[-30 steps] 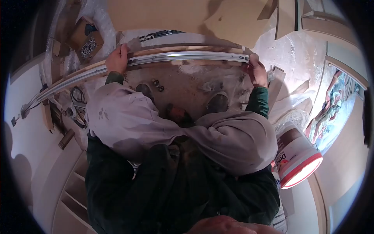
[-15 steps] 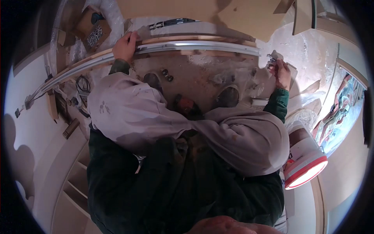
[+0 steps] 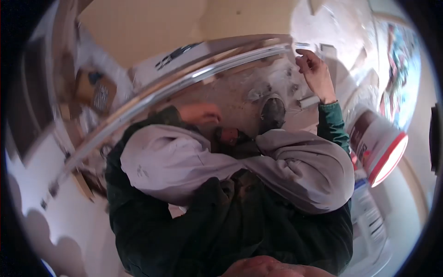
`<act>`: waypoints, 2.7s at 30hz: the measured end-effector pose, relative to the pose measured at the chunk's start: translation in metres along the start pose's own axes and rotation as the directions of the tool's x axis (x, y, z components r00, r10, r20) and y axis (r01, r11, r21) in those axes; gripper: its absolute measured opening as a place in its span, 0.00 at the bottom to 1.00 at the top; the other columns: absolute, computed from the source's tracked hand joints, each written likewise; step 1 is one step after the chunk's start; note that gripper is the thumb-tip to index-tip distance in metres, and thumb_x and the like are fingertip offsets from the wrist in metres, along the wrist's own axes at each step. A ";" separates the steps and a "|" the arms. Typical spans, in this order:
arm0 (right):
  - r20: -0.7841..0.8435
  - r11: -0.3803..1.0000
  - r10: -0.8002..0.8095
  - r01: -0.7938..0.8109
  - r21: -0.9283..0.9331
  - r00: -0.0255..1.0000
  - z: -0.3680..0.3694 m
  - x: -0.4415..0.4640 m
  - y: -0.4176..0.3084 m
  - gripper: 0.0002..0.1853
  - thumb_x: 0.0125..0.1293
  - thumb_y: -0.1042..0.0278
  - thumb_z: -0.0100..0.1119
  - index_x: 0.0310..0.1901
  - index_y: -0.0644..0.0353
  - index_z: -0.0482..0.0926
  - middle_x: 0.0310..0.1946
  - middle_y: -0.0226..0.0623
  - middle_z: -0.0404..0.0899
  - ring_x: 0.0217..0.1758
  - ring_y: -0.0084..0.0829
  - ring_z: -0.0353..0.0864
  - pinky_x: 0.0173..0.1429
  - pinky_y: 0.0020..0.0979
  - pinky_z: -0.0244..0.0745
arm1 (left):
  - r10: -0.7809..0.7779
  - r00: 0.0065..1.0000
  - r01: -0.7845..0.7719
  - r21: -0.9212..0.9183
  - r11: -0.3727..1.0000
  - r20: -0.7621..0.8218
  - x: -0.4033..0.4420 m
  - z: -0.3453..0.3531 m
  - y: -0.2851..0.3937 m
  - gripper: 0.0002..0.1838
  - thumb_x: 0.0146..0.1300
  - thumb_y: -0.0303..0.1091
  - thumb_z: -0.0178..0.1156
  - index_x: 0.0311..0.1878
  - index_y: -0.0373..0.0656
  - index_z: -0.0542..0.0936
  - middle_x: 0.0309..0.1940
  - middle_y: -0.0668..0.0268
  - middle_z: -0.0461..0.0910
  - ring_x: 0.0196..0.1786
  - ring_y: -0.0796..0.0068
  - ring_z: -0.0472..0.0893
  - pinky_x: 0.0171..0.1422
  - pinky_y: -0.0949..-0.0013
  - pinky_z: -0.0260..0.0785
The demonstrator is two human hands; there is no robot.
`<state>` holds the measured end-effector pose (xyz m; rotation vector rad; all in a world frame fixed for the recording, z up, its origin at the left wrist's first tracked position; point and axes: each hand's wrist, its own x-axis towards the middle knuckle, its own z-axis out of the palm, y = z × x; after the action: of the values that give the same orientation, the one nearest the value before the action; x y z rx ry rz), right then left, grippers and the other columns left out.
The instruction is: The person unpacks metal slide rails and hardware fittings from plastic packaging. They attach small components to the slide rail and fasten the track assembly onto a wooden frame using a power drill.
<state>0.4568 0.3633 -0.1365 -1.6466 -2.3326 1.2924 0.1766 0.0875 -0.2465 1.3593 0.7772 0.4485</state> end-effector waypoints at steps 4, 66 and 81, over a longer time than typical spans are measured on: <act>0.000 0.945 0.214 -0.207 0.253 0.977 -0.008 -0.059 0.010 0.16 0.71 0.64 0.57 0.55 0.62 0.78 0.30 0.28 0.79 0.31 0.18 0.75 0.38 0.21 0.72 | 0.164 0.977 -0.174 0.063 0.983 0.135 0.036 0.028 -0.031 0.09 0.67 0.34 0.58 0.46 0.41 0.79 0.39 0.56 0.77 0.45 0.55 0.78 0.51 0.58 0.71; 0.410 0.804 -0.213 -0.079 0.589 0.887 0.108 -0.073 -0.047 0.19 0.58 0.71 0.66 0.51 0.65 0.76 0.33 0.35 0.81 0.28 0.25 0.80 0.34 0.27 0.76 | -0.138 0.795 0.138 -0.045 0.989 -0.591 -0.047 -0.101 0.088 0.17 0.69 0.45 0.56 0.49 0.41 0.79 0.39 0.65 0.82 0.36 0.65 0.81 0.44 0.65 0.72; 0.085 0.977 -0.134 0.117 0.176 0.987 -0.012 -0.039 -0.021 0.17 0.58 0.75 0.63 0.50 0.63 0.79 0.37 0.31 0.81 0.36 0.21 0.78 0.40 0.25 0.73 | -0.025 0.750 0.545 0.597 0.589 -0.661 -0.062 -0.071 0.048 0.49 0.43 0.59 0.71 0.67 0.46 0.67 0.57 0.59 0.70 0.58 0.55 0.69 0.62 0.56 0.62</act>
<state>0.4636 0.3380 -0.0990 -1.3937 -2.2610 1.5284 0.0903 0.1021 -0.1873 1.8411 1.8840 0.2523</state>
